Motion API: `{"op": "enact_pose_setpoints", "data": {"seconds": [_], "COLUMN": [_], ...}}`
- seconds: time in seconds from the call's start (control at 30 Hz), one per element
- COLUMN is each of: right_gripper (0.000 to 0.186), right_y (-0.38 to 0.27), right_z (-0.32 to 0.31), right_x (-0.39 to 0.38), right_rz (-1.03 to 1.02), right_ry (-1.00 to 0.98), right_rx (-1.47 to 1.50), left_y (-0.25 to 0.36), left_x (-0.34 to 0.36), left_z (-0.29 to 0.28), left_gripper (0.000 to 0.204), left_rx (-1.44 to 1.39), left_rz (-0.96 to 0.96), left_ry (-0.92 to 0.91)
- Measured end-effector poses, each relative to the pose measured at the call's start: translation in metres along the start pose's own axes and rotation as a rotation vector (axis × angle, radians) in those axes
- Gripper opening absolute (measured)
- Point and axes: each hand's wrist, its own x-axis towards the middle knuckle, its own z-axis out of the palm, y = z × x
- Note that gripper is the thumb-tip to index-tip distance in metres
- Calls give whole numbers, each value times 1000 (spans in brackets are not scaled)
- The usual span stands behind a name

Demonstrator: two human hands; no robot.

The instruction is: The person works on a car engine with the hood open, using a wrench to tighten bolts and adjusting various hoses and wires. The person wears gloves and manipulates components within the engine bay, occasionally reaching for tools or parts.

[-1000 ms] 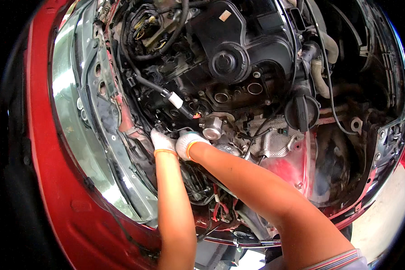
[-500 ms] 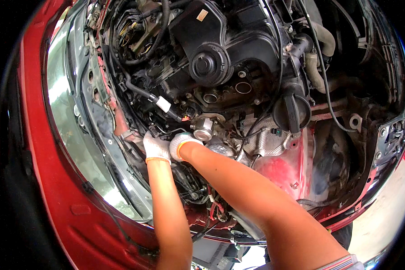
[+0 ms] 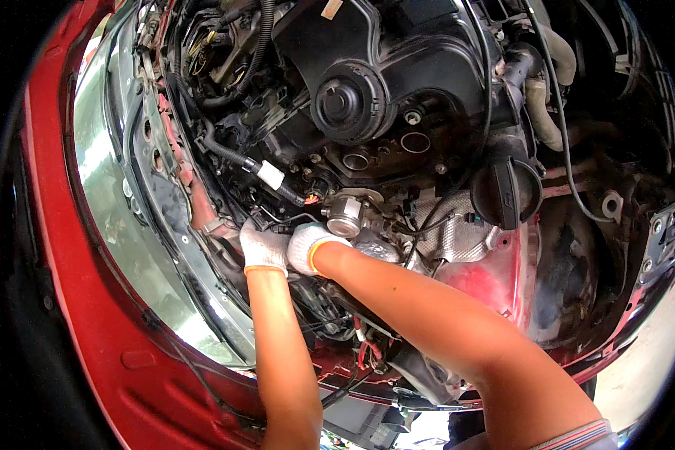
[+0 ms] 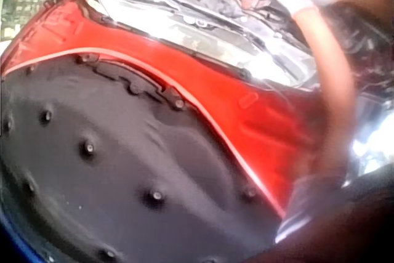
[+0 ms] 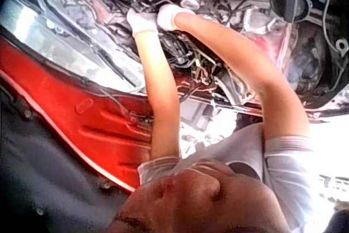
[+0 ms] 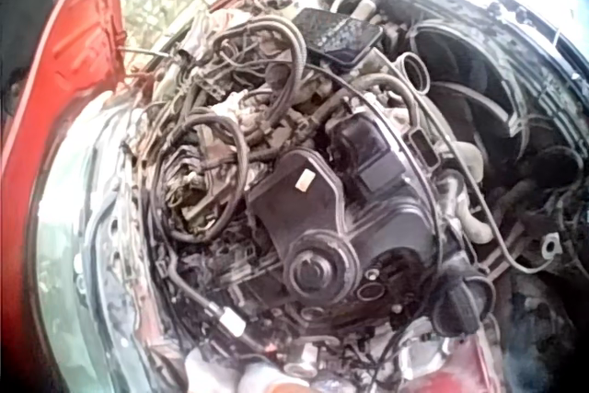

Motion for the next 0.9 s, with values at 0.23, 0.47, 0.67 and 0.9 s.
{"op": "enact_pose_setpoints", "data": {"seconds": [0.23,0.47,0.67,0.9], "right_gripper": [29,36,33,37], "right_y": [3,-3,-4,8], "right_z": [-6,-9,-5,-18], "right_x": [-7,-9,0,20], "right_rz": [-21,109,56,26], "right_ry": [-55,-19,-67,-266], "right_rx": [-38,36,20,93], "left_y": [12,10,-2,0], "left_x": [-21,-17,1,-1], "left_z": [41,52,14,24], "left_gripper": [35,53,50,47], "left_rx": [-158,-27,484,38], "left_rz": [-104,-119,156,-30], "left_ry": [8,153,-161,31]}}
